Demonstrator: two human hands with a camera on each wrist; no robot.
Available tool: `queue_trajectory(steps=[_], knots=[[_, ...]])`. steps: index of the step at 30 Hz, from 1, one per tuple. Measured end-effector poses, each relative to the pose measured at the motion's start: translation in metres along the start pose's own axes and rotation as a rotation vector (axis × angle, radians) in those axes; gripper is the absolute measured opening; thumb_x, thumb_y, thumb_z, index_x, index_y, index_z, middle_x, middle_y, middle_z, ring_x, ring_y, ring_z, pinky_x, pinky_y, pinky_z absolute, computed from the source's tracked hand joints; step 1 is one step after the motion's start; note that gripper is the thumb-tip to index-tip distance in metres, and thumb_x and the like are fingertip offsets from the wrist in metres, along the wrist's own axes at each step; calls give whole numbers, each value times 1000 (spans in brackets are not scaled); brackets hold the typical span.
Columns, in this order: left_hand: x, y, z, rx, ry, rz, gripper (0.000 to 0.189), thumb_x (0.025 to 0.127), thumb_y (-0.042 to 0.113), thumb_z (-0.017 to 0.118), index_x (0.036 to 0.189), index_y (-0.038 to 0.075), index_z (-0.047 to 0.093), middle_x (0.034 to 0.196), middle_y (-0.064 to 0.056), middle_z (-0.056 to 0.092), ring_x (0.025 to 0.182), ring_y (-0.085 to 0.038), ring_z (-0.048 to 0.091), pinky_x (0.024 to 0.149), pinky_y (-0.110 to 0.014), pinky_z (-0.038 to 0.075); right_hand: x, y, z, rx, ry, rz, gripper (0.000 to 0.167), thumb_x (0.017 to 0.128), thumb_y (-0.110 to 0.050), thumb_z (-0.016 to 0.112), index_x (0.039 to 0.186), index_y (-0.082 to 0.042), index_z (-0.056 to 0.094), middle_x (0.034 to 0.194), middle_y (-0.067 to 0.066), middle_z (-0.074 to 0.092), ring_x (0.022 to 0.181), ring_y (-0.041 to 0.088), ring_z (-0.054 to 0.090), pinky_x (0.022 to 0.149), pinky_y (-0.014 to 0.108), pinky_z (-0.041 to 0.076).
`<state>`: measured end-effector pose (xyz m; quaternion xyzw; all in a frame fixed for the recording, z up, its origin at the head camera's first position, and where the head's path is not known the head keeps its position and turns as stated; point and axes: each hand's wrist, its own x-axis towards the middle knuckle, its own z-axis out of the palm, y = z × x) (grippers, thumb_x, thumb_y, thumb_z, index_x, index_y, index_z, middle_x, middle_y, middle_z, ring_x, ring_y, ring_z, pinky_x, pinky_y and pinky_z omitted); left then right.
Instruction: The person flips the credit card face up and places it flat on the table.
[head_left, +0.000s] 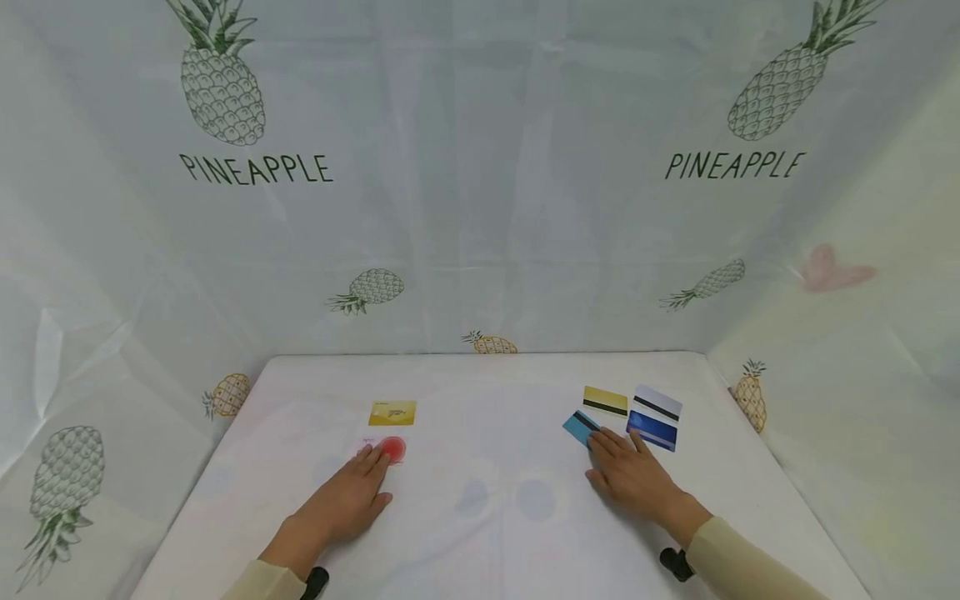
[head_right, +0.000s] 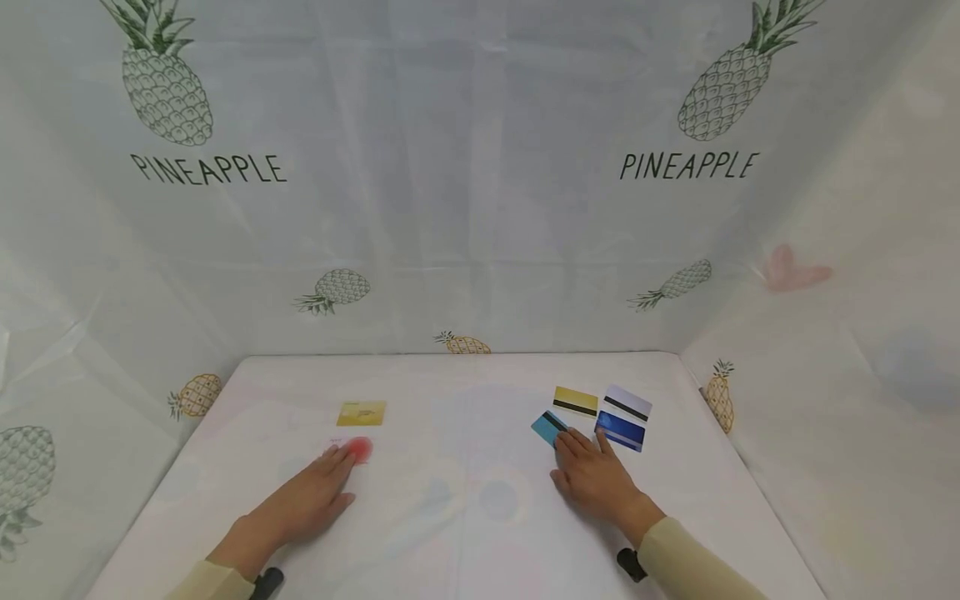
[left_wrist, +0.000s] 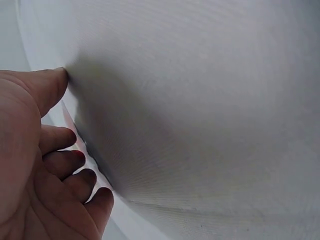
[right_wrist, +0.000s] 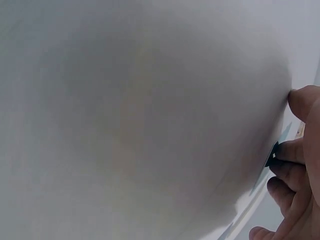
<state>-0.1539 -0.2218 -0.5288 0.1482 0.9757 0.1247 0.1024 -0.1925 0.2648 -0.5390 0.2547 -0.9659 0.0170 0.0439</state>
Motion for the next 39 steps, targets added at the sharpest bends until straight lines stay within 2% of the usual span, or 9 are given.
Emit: queue_trajectory(steps=[10,15,22,28,32,36,39], knots=[[2,8,3,43,72,81,64,101,27,70,154,-3,49,165,-18,43,154,-36,41,123,-54,36,22,-31,-1,59,-57,-46,54,109,-33,54,151,3,53,159,18,51,151,40,44,121,69,28],[11,24,4,44,47,90,65,101,32,71,154,0,50,165,-16,44,154,-34,41,123,-52,36,36,-51,1,62,-76,-97,54,110,-32,52,152,1,51,160,16,51,152,38,43,121,68,29],[32,62,9,71,-42,117,71,102,43,68,160,10,45,169,-8,40,159,-30,33,125,-51,33,57,-83,6,39,-108,-204,55,110,-36,51,156,-6,49,163,9,48,154,31,41,122,65,30],[48,91,12,98,-56,211,69,103,43,66,159,9,45,169,-8,40,159,-29,34,126,-49,32,67,-102,8,-16,-127,-284,56,111,-41,48,159,-11,47,164,2,47,155,25,40,123,61,32],[53,99,15,130,-60,260,68,104,43,64,158,5,47,168,-10,41,158,-29,35,126,-48,32,70,-110,7,-51,-134,-327,55,112,-42,45,160,-14,46,166,-2,45,156,21,39,123,60,33],[55,102,18,151,-80,243,67,105,45,62,157,7,48,167,-9,42,158,-27,35,126,-48,32,70,-112,4,-76,-135,-325,55,112,-42,46,161,-17,46,166,-4,45,156,20,38,123,58,34],[53,105,18,172,-70,229,64,104,45,63,155,8,52,165,-9,46,156,-27,39,126,-48,33,71,-112,5,-63,-133,-303,54,112,-42,47,160,-17,47,165,-4,46,156,21,38,123,59,33]])
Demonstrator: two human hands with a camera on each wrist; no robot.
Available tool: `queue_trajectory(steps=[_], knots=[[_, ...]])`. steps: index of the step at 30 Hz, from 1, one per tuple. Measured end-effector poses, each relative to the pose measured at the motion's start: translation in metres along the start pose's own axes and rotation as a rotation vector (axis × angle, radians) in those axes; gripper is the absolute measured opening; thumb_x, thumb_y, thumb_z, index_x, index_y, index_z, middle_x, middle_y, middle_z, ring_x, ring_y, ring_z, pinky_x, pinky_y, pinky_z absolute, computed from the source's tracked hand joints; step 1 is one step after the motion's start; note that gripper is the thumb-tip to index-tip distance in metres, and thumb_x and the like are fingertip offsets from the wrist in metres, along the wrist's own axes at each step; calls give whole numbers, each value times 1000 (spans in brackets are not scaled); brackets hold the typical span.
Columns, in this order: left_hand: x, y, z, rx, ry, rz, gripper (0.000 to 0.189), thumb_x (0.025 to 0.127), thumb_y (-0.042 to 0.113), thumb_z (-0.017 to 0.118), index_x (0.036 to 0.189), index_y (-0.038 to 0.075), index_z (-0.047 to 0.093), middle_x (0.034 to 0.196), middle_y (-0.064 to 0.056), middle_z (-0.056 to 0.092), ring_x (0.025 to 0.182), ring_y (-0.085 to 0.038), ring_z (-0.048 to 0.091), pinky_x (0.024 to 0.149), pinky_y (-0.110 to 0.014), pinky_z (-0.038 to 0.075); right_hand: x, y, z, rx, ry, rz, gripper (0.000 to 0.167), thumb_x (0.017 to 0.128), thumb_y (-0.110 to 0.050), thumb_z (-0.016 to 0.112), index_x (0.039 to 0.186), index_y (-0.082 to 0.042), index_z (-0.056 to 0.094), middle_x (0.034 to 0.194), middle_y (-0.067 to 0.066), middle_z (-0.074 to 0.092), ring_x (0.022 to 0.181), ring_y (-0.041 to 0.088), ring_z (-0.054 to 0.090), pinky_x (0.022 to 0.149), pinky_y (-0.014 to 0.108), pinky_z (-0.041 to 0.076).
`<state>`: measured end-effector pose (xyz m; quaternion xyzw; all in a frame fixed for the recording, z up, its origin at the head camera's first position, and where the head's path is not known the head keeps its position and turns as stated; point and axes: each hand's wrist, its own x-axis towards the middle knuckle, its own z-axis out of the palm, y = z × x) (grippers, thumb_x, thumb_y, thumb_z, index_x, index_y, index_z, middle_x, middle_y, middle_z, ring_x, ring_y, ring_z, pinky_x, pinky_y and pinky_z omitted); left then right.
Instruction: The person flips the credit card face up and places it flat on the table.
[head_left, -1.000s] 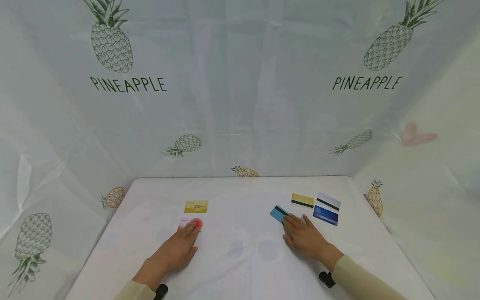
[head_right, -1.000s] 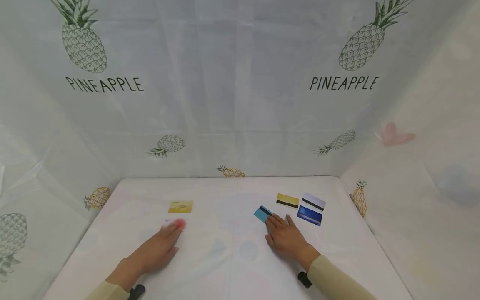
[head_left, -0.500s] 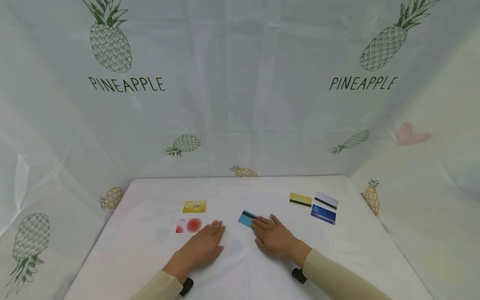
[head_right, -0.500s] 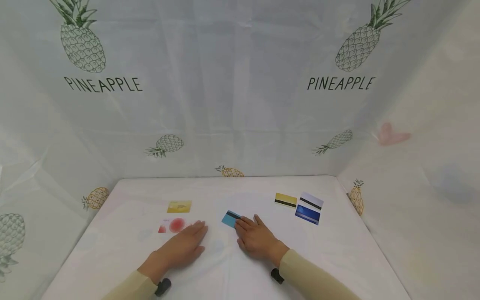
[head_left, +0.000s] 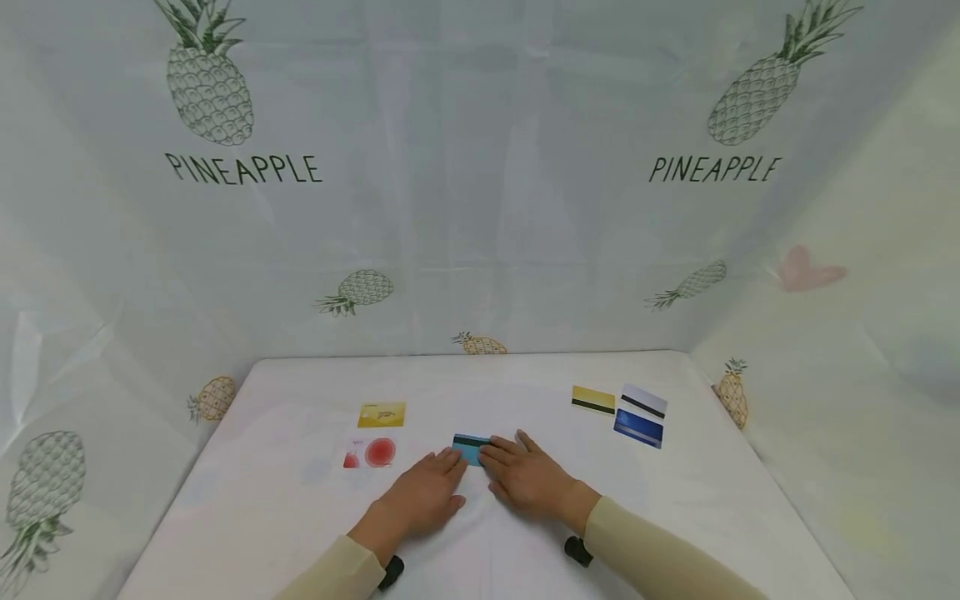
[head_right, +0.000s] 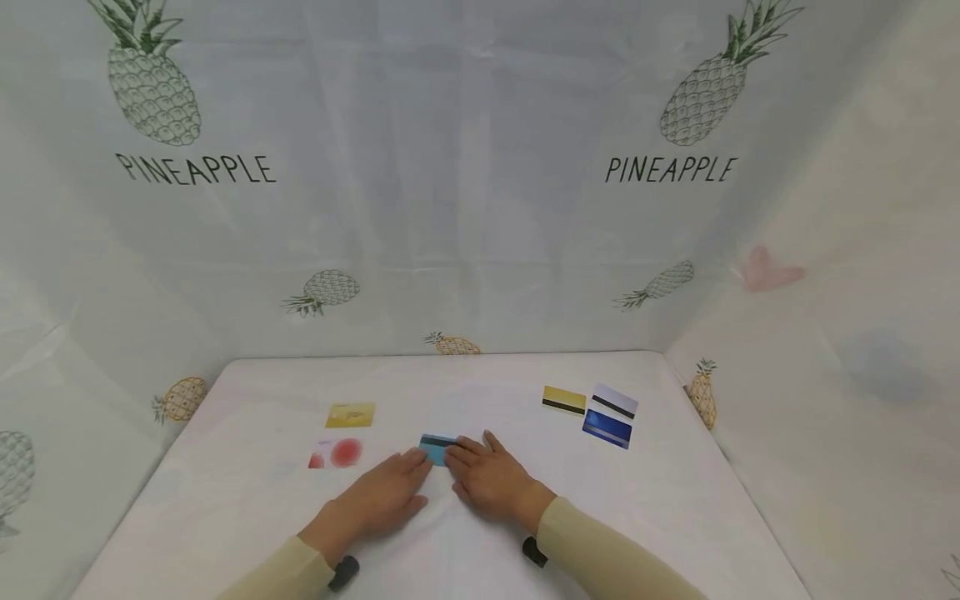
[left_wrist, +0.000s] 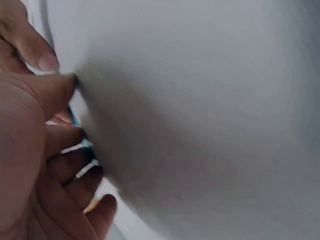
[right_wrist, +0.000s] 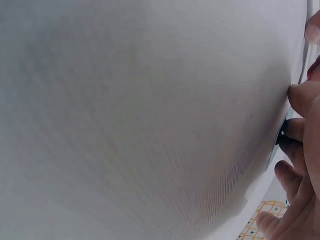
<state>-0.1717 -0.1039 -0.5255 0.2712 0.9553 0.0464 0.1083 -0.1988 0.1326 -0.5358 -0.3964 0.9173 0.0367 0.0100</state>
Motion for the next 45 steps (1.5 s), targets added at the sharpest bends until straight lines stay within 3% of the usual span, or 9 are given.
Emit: queue_trajectory(steps=[8,13,19,26,37,45], knots=[[-1,7,-5,24,34,-16,58,103,42,65,149,8,59,159,-9,54,151,-28,46,123,-47,37,-3,14,-1,66,63,47,51,108,-43,56,150,-13,58,155,1,57,151,27,45,121,62,36],[7,0,-2,38,153,-18,50,101,40,71,141,10,67,145,-8,63,138,-29,57,115,-47,47,1,24,-4,88,142,101,51,103,-44,67,142,-10,63,142,4,65,137,27,56,117,57,42],[22,-7,-2,50,278,-97,56,92,46,80,135,11,68,130,-8,66,119,-28,56,102,-48,52,12,25,-4,54,191,128,59,96,-54,73,133,-9,64,128,5,65,116,23,57,99,45,52],[34,-13,-4,44,264,-126,65,88,55,81,134,11,67,124,-7,63,115,-27,51,95,-47,47,28,20,-4,56,125,157,54,96,-57,72,125,-11,65,119,2,61,104,18,50,90,39,47],[37,-17,-2,38,234,-136,66,89,59,79,133,11,66,121,-6,62,113,-26,49,94,-47,45,37,17,-8,112,57,167,48,97,-52,73,119,-10,65,110,1,59,98,17,46,85,36,42],[38,-20,-1,37,256,-132,70,88,59,80,136,10,65,122,-7,61,112,-27,49,94,-48,45,39,17,-5,132,96,158,49,94,-50,77,114,-9,61,100,-1,53,93,15,44,82,33,43]])
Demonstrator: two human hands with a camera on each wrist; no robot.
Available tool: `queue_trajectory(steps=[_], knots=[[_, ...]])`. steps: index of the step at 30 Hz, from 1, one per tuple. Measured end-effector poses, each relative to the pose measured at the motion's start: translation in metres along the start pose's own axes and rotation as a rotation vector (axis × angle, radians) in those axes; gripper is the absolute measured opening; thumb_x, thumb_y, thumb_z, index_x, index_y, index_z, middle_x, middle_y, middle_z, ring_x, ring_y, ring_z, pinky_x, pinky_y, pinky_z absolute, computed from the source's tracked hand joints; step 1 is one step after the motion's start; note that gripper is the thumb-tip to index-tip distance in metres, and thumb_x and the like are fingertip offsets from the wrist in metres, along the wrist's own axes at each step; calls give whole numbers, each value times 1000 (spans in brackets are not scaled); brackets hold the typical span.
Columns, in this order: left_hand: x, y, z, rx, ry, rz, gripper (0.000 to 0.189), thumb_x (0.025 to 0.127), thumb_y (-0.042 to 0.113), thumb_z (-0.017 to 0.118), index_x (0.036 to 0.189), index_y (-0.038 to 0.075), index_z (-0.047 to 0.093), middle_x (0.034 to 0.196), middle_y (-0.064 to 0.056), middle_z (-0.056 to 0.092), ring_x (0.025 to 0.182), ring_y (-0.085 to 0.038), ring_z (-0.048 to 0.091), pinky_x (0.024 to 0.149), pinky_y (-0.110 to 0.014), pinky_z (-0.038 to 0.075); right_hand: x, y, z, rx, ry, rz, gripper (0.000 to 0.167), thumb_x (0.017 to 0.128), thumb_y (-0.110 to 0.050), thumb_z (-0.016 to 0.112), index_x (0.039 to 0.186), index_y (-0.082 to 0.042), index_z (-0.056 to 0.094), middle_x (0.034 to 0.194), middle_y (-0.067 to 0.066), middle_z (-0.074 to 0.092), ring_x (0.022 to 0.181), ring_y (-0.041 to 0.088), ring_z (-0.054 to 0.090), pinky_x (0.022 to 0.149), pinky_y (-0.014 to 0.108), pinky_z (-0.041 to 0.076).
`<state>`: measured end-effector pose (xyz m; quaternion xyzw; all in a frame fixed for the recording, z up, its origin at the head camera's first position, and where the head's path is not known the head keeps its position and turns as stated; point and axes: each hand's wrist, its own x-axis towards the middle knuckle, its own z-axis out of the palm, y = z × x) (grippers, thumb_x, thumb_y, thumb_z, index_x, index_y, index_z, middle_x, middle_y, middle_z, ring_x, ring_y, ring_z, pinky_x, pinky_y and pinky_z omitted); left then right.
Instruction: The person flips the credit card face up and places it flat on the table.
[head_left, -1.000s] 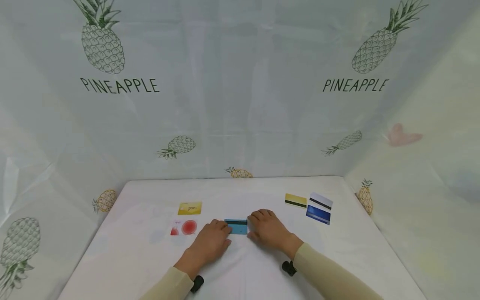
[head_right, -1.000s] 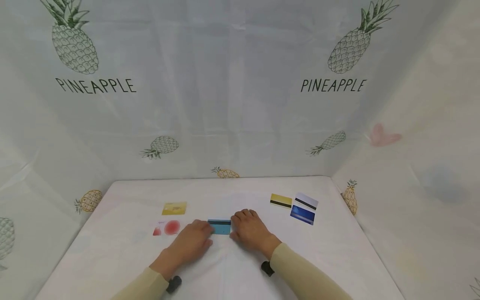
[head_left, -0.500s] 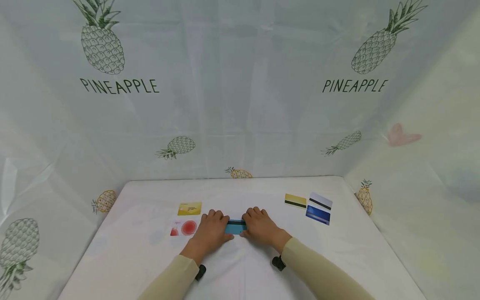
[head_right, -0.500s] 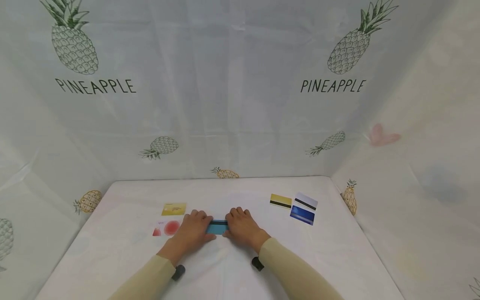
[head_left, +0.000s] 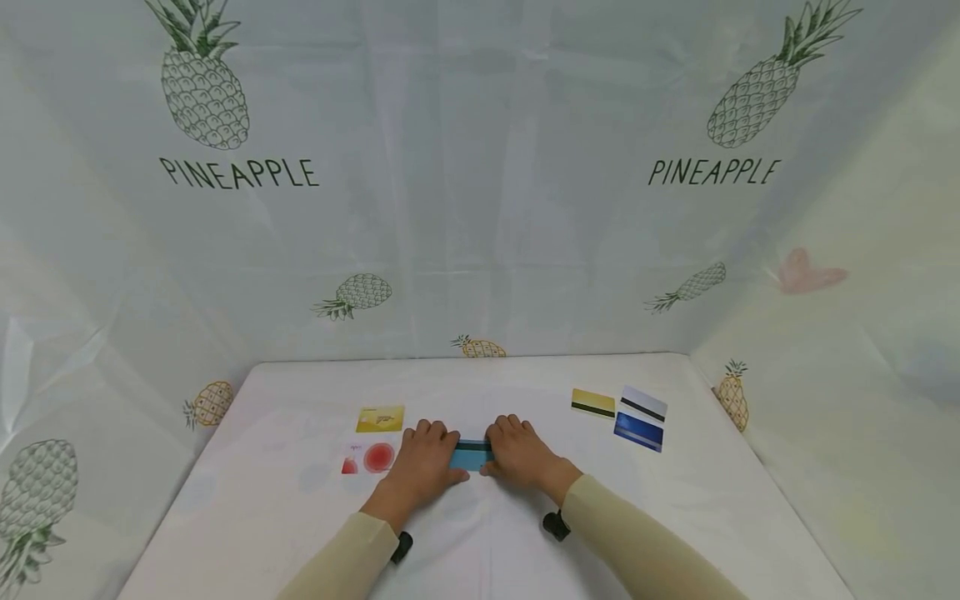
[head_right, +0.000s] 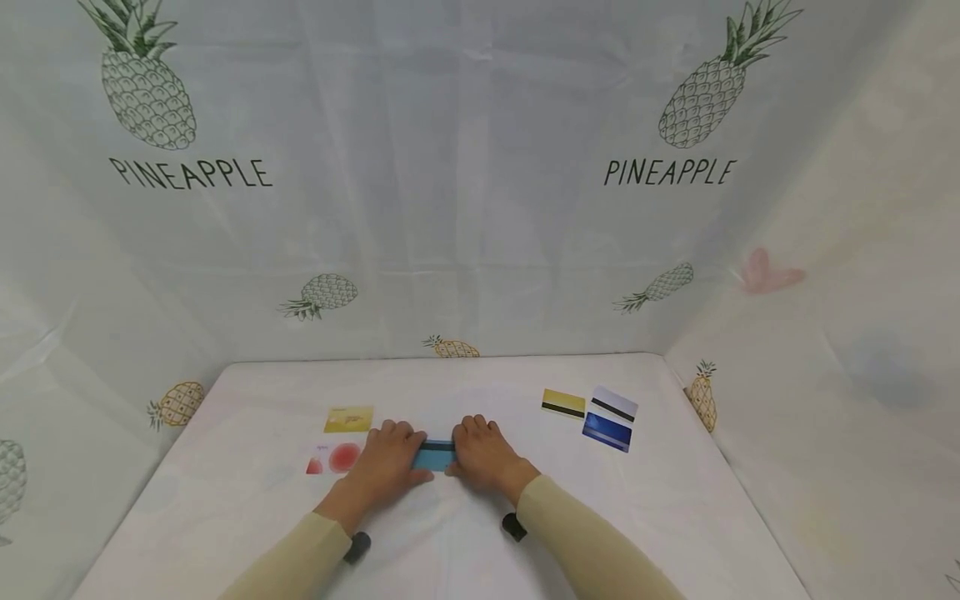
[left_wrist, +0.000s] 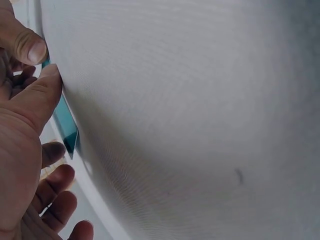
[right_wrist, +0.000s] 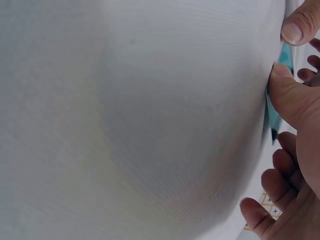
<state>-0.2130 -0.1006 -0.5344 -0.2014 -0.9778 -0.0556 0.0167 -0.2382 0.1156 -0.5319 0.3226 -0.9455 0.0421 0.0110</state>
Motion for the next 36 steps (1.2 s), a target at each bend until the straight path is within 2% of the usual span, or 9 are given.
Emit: queue_trajectory(steps=[7,16,23,28,36], knots=[[-1,0,0,17,36,9,66,85,58,82,127,10,66,115,-6,59,106,-26,47,90,-45,43,-2,-1,5,-15,49,-32,50,94,-49,78,116,-8,62,101,-1,54,92,15,44,82,32,43],[-1,-1,-3,26,34,6,64,81,54,86,120,9,61,111,-6,57,106,-26,46,89,-45,42,-5,-5,5,-97,94,-85,47,96,-50,75,117,-9,64,109,1,60,96,16,48,81,30,43],[-2,-4,-3,40,53,12,62,81,51,86,121,9,62,114,-7,58,109,-27,47,93,-48,43,-7,-4,4,-162,188,-129,49,90,-46,75,120,-8,63,110,3,60,96,17,49,81,32,44],[-2,-2,-6,39,76,19,62,82,50,85,124,10,62,119,-7,60,113,-27,47,96,-48,42,-8,-5,1,-182,191,-125,53,90,-46,74,125,-9,62,115,3,61,100,19,51,85,34,46],[-1,2,-19,21,97,41,63,84,52,83,128,13,61,124,-5,60,116,-26,47,100,-48,44,-8,-4,0,-188,221,-124,49,91,-44,75,122,-8,63,113,3,61,100,19,53,84,34,46]])
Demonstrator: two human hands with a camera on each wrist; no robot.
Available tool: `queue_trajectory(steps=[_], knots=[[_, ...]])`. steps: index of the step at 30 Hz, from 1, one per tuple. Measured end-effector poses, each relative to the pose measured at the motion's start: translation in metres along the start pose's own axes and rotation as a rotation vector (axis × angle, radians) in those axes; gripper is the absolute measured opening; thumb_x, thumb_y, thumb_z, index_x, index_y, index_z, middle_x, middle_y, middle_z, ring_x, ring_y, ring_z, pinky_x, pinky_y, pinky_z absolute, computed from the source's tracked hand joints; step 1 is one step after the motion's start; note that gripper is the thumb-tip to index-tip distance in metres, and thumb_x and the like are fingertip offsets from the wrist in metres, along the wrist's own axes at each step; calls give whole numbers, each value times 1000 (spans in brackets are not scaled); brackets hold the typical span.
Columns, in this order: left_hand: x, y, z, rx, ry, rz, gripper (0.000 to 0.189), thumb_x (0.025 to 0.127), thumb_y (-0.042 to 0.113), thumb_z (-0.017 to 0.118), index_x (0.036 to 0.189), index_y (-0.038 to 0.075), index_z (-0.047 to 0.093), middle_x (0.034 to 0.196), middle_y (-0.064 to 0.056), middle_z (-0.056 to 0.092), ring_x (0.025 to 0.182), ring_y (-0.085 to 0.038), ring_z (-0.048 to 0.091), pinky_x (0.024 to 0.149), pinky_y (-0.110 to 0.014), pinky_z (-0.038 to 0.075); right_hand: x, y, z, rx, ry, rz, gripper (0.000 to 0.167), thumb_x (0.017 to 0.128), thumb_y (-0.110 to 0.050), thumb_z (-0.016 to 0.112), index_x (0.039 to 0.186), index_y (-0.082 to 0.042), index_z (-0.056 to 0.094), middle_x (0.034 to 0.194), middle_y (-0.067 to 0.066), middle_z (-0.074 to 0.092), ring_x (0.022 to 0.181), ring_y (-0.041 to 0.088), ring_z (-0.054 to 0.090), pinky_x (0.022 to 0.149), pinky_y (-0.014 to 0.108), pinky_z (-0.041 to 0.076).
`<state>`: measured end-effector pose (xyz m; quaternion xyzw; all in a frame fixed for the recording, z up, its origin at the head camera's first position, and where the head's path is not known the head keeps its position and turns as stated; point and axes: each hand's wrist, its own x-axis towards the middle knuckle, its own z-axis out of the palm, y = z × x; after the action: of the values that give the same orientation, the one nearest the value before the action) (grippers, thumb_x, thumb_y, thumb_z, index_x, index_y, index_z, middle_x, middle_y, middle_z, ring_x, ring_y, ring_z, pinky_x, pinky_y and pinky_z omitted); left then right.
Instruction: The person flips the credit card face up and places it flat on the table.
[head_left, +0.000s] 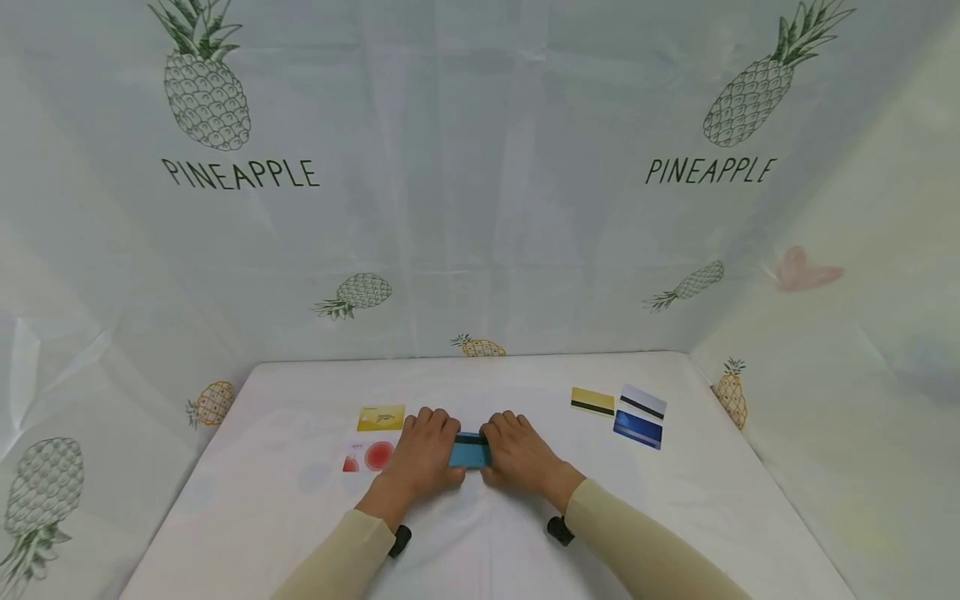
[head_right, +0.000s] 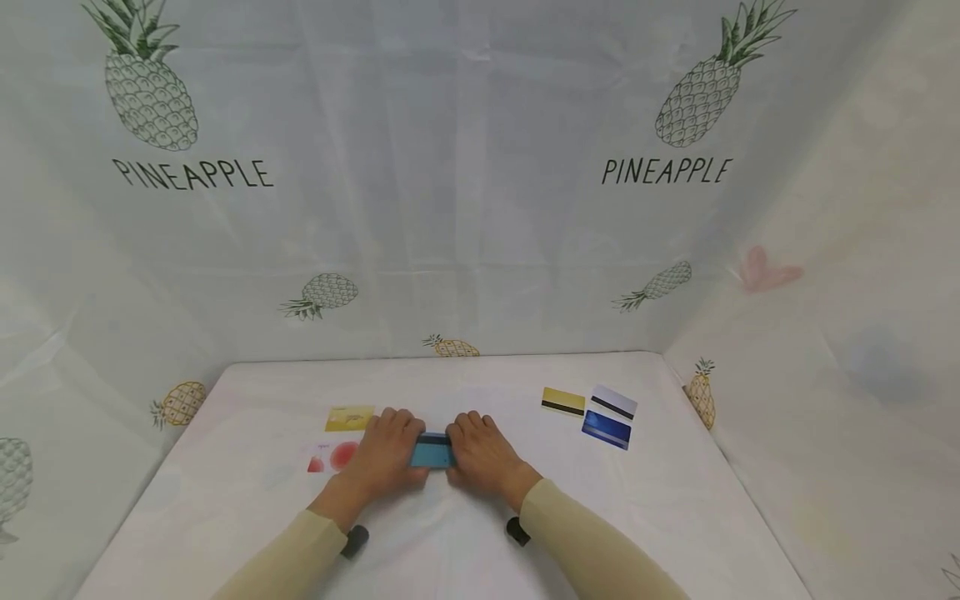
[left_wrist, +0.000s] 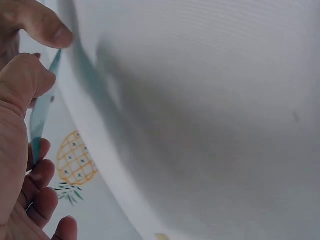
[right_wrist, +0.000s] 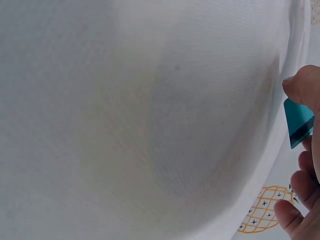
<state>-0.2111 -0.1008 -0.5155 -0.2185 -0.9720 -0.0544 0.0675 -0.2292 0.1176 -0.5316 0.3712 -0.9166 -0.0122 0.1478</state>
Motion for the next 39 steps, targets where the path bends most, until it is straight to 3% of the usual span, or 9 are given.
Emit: queue_trajectory(steps=[7,17,27,34,39], knots=[[1,3,-5,-24,40,36,62,84,50,83,128,14,59,122,-4,60,114,-25,47,99,-46,44,2,1,1,-3,10,-4,53,90,-46,77,124,-7,62,114,3,61,101,18,52,85,33,46],[1,6,-5,-65,46,47,66,82,46,88,132,14,57,124,-3,60,115,-23,48,101,-44,46,2,1,6,0,67,-32,57,88,-47,80,123,-7,62,112,3,61,97,18,52,82,32,46],[1,6,-7,-163,54,117,67,85,45,87,136,14,56,129,-1,59,121,-21,48,107,-43,44,1,-3,4,85,70,-33,59,92,-49,78,127,-6,59,118,2,58,104,16,50,88,31,46],[-1,5,-7,-184,34,109,65,88,48,85,138,15,59,134,0,60,124,-22,47,110,-45,42,0,-4,4,110,83,-32,56,91,-47,79,125,-7,58,118,1,57,104,15,50,89,31,46],[0,6,-6,-167,54,60,65,85,46,88,133,14,59,131,-1,64,125,-23,47,106,-45,41,0,-4,4,124,114,-49,53,93,-45,78,125,-7,60,118,1,59,104,16,52,89,31,47]])
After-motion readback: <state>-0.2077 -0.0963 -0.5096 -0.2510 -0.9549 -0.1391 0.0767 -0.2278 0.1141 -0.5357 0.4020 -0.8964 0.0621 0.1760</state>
